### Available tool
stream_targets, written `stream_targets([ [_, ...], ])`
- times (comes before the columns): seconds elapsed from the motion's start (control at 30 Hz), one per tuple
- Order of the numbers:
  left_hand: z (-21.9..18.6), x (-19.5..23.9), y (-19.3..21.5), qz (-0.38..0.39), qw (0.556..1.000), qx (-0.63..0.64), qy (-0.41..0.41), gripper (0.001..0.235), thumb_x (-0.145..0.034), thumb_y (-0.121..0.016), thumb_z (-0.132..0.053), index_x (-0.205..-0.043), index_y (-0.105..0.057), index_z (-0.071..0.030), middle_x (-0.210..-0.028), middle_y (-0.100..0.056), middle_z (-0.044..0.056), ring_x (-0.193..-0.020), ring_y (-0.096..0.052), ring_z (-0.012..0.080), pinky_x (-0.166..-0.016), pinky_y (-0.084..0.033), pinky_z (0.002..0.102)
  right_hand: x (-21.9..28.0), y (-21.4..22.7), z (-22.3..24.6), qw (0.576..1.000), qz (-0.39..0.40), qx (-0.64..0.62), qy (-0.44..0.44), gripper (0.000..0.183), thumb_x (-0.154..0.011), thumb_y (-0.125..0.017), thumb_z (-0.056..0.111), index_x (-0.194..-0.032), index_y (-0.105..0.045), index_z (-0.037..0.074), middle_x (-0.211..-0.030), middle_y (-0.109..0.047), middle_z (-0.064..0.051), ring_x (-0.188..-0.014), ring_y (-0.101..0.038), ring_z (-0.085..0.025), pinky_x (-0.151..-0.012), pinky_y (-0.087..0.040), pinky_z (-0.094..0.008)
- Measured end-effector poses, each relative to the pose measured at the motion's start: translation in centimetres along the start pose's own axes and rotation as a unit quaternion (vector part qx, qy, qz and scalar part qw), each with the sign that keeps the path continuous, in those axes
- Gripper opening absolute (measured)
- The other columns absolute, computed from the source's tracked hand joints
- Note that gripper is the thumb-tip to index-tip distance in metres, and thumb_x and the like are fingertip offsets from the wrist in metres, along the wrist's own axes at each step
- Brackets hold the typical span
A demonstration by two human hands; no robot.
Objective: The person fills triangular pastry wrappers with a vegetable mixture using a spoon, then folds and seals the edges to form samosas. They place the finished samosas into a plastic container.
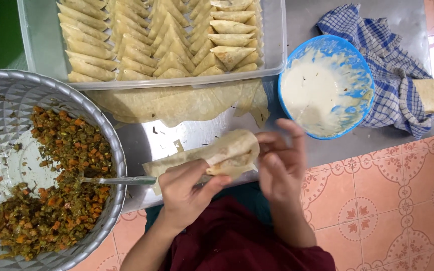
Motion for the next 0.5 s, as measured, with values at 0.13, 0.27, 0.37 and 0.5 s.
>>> stream_targets([
  [0.13, 3.3, 2.0, -1.4, -0.090, 0.991, 0.056, 0.084, 0.030, -0.085, -0.081, -0.028, -0.075, -0.063, -0.006, -0.060, -0.055, 0.004, -0.054, -0.054, 0.0202, -0.052, -0.046, 0.031, 1.9, -1.1, -3.6, 0.997, 0.051, -0.049, -0.035, 0.069, -0.095, -0.072, 0.005, -0.149, -0.030, 0.002, -0.129, -0.064, -0.022, -0.113, -0.067, -0.026, -0.095, -0.056, -0.037],
  [0.27, 1.8, -0.1, 0.7, -0.173, 0.984, 0.044, 0.013, 0.032, -0.079, -0.086, -0.035, -0.081, -0.076, -0.004, -0.067, -0.066, 0.006, -0.059, -0.062, 0.0275, -0.061, -0.055, 0.034, 2.6, -0.7, -5.1, 0.997, 0.046, -0.059, 0.012, 0.063, -0.095, -0.064, -0.007, -0.146, -0.028, 0.001, -0.122, -0.065, -0.023, -0.107, -0.072, -0.029, -0.089, -0.063, -0.036],
  [0.37, 3.1, -0.2, 1.3, -0.147, 0.988, 0.034, 0.023, 0.045, -0.079, -0.086, -0.045, -0.079, -0.067, -0.004, -0.082, -0.062, 0.011, -0.070, -0.059, 0.0298, -0.068, -0.053, 0.037, 2.8, -0.7, -4.3, 0.996, 0.052, -0.057, 0.047, 0.064, -0.094, -0.063, -0.009, -0.146, -0.026, 0.000, -0.125, -0.063, -0.026, -0.100, -0.073, -0.030, -0.080, -0.064, -0.034],
  [0.5, 3.0, -1.9, 0.4, -0.075, 0.984, 0.145, 0.063, 0.036, -0.085, -0.084, -0.036, -0.086, -0.072, -0.002, -0.084, -0.066, 0.013, -0.074, -0.065, 0.0281, -0.069, -0.054, 0.042, 3.2, 0.3, -3.7, 0.996, 0.081, 0.011, 0.029, 0.070, -0.091, -0.066, -0.011, -0.146, -0.024, 0.000, -0.119, -0.063, -0.026, -0.099, -0.074, -0.035, -0.083, -0.065, -0.043],
])
Point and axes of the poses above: each hand's wrist, its own x-axis away from the middle knuckle, its own y-axis out of the back of the hand, z = x × y, the point moved 8 cm from there along -x, towards the middle knuckle
